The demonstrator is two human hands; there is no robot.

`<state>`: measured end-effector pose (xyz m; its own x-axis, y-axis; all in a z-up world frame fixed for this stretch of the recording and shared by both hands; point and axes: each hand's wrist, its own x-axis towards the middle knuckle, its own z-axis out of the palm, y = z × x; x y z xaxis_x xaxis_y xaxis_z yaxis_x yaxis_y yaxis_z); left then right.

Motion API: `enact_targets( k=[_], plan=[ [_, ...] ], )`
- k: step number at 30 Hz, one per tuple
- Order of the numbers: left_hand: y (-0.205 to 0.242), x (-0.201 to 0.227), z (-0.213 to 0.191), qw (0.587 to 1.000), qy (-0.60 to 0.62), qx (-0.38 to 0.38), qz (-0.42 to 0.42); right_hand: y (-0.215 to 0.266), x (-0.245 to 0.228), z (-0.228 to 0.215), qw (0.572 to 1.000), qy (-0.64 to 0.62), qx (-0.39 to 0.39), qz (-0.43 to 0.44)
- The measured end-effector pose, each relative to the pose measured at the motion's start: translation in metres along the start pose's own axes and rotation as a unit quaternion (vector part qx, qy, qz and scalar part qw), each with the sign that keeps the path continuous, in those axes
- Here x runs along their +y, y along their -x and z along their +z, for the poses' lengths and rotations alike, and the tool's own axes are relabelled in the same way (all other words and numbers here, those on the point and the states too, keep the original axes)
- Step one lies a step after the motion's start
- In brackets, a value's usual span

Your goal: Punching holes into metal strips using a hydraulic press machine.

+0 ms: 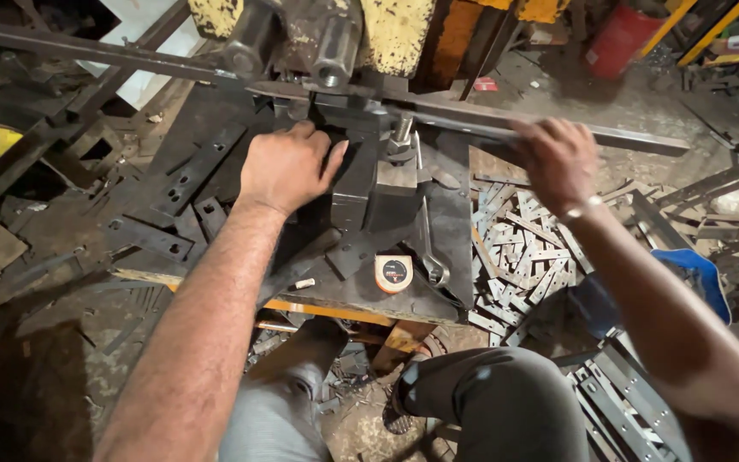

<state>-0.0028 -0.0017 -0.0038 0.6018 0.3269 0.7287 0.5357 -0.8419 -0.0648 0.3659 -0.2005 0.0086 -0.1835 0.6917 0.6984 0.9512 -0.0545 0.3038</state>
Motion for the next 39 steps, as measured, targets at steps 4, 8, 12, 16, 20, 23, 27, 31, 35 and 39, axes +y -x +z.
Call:
enact_targets(
  k=[4,8,12,16,20,23,27,31,35,39],
  plan=[
    [0.001,0.001,-0.003,1.0,0.003,0.005,0.017,0.018,0.02,-0.029,0.948,-0.249,-0.12,0.157],
    [-0.002,0.003,-0.004,1.0,0.0,-0.004,0.013,0.019,0.033,-0.027,0.85,-0.39,-0.25,0.251],
    [-0.001,0.002,-0.007,1.0,-0.004,-0.008,0.002,-0.006,0.018,-0.033,0.874,-0.354,-0.269,0.198],
    [0.001,0.0,-0.003,1.0,0.003,-0.008,0.007,-0.015,0.029,-0.011,0.856,-0.372,-0.28,0.226],
    [0.001,-0.001,-0.001,1.0,0.003,-0.009,0.015,-0.04,0.027,-0.006,0.894,-0.341,-0.262,0.127],
    [0.0,0.0,-0.002,1.0,0.007,-0.009,0.014,-0.06,0.019,0.005,0.902,-0.316,-0.271,0.117],
    [-0.001,0.001,-0.007,1.0,0.005,-0.008,0.007,-0.076,-0.001,0.009,0.951,-0.236,-0.197,0.025],
    [0.0,0.001,-0.007,1.0,0.019,0.002,0.018,-0.078,-0.013,0.019,0.966,-0.167,-0.193,0.028],
    [-0.002,0.002,-0.008,1.0,0.019,0.012,0.016,-0.078,-0.023,0.02,0.974,-0.127,-0.169,0.074],
    [-0.004,0.002,-0.005,1.0,0.008,-0.002,0.005,-0.074,-0.037,0.017,0.983,-0.113,-0.129,0.069]
  ],
)
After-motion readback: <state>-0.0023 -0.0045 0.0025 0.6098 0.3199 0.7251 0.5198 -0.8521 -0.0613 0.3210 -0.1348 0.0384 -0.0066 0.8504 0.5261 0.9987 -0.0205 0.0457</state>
